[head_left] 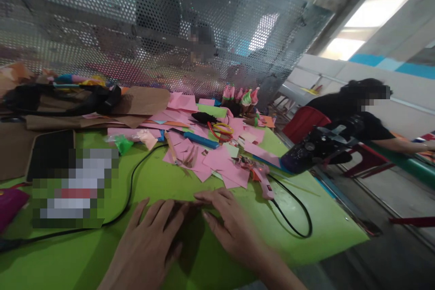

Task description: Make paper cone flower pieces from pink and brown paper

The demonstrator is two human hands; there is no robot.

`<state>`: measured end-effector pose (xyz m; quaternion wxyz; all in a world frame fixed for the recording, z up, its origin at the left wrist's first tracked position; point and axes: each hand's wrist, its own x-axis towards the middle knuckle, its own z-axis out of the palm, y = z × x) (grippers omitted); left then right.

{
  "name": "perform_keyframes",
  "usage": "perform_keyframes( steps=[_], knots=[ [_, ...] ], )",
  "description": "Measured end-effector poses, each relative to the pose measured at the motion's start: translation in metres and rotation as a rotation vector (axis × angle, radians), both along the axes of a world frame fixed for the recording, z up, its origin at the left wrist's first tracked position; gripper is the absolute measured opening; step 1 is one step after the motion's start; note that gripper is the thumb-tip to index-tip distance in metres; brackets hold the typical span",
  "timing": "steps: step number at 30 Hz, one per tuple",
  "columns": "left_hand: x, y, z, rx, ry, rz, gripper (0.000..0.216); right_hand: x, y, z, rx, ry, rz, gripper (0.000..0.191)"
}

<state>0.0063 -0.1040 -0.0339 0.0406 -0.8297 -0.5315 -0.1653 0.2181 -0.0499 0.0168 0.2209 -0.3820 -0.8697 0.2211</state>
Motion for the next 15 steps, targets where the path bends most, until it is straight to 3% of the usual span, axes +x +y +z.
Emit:
perform_keyframes(
  steps=[5,15],
  knots=[
    [-0.001,0.0,-0.002,0.026,-0.02,-0.002,0.055,-0.005,0.0,0.001,-0.009,-0.11,0.031,0.035],
    [-0.002,-0.005,0.002,0.029,0.009,-0.006,0.056,-0.013,0.0,0.005,0.016,-0.113,0.038,0.035]
  ],
)
